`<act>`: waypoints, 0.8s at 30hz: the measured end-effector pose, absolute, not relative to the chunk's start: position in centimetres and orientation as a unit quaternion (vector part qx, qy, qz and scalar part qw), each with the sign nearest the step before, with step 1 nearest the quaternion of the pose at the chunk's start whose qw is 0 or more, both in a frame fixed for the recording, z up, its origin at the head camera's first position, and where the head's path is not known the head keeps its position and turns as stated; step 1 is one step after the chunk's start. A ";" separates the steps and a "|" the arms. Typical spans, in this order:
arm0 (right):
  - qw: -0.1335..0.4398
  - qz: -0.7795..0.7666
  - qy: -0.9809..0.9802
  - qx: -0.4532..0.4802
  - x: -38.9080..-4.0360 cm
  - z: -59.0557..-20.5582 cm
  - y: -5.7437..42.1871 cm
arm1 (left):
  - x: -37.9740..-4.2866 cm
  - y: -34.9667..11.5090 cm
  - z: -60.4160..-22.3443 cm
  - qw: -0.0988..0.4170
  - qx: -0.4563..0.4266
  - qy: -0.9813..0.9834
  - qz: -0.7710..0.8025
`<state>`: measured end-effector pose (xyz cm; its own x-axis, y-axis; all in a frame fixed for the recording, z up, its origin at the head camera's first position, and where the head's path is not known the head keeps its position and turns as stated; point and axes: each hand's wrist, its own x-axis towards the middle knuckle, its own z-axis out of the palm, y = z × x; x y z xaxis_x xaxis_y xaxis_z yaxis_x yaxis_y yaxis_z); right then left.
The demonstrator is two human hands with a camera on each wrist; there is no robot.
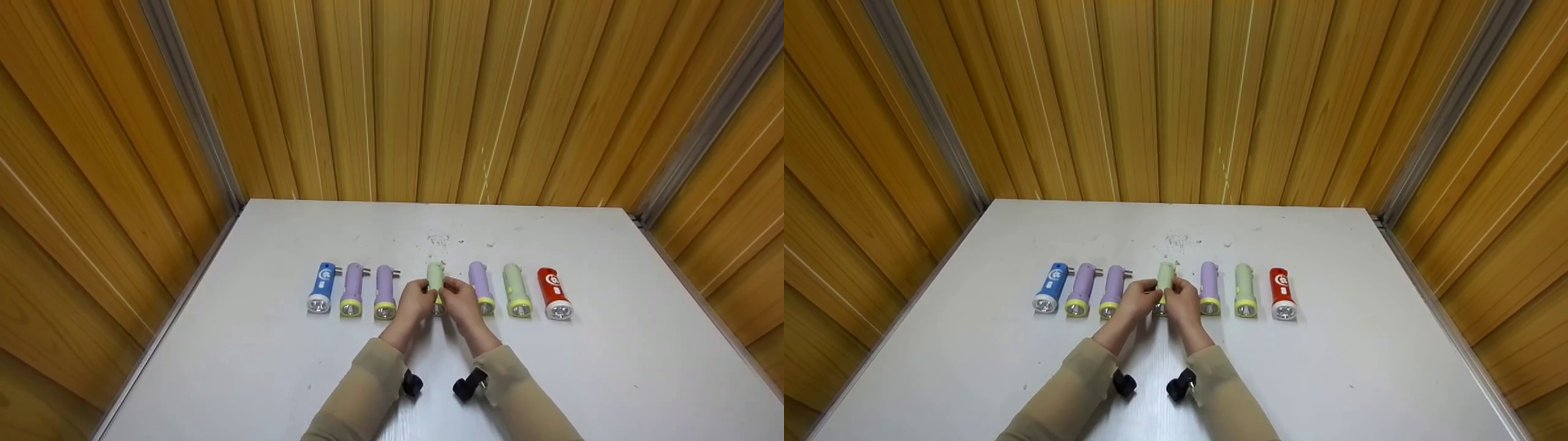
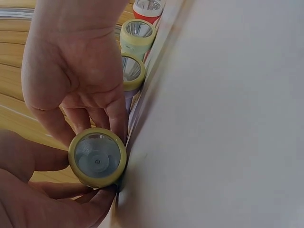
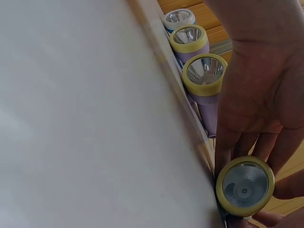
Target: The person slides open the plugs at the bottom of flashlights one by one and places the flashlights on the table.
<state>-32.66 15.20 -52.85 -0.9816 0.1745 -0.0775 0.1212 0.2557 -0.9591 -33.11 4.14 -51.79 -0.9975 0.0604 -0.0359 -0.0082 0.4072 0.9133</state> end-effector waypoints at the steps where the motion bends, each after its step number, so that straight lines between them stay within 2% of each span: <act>1: 0.022 0.606 -0.790 -0.092 -32.6 -52.8 15.2 | -33.0 4.1 -51.8 0.030 0.017 0.839 0.543; 24: 0.044 0.655 -0.752 -0.059 -29.4 -51.7 15.6 | -29.7 2.6 -51.4 0.006 0.060 0.793 0.606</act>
<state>-29.44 15.61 -51.69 -0.9892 0.1459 -0.0119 0.0318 0.1344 -0.9904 -29.72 2.60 -51.43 -0.9927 0.1021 0.0636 0.0882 0.2582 0.9621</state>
